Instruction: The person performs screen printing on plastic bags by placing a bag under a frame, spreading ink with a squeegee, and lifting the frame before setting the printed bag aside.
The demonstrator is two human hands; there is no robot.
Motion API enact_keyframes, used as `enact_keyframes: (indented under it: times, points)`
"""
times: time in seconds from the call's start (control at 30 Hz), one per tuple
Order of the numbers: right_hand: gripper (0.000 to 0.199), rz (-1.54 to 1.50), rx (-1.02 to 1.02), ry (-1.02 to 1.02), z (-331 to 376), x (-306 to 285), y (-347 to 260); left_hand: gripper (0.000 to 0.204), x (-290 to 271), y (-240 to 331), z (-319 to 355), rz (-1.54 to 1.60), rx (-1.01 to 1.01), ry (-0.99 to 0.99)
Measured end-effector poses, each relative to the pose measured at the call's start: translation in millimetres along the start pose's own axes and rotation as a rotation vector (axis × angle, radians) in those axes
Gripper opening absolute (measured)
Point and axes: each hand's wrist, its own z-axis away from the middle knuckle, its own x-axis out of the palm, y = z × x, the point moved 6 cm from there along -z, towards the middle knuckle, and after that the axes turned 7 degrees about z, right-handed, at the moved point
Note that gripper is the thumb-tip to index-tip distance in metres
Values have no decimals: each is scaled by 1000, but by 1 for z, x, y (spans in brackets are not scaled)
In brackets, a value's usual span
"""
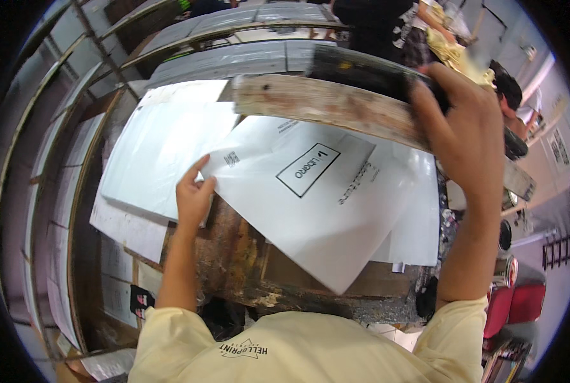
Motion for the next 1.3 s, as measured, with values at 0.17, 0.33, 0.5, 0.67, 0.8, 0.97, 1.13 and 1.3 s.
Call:
enact_keyframes:
  times: [0.17, 0.33, 0.5, 0.67, 0.8, 0.97, 1.13, 1.3]
  points:
    - [36, 48, 2, 70, -3, -5, -13, 69, -95, -39, -95, -19, -133, -157]
    - [36, 144, 24, 12, 3, 2, -8, 73, -197, -81, -180, -212, -104, -230]
    - [39, 113, -48, 53, 3, -5, -14, 76, -201, -31, -215, -1242, 75, 250]
    - [46, 62, 21, -89, 1, 0, -12, 70, 36, -17, -22, -698, -102, -441]
    - [36, -176, 320, -70, 1, -5, 4, 83, 180, 0, 159, -654, 624, -966]
    - [66, 62, 56, -36, 19, -2, -13, 71, 148, 48, 114, -370, 161, -393]
    - [71, 86, -105, -133, 117, 24, -38, 120, 94, 91, 80, 663, -39, -333]
    - [39, -113, -102, -559, 205, 82, -50, 100, 86, 2, 137, 34, -154, -292]
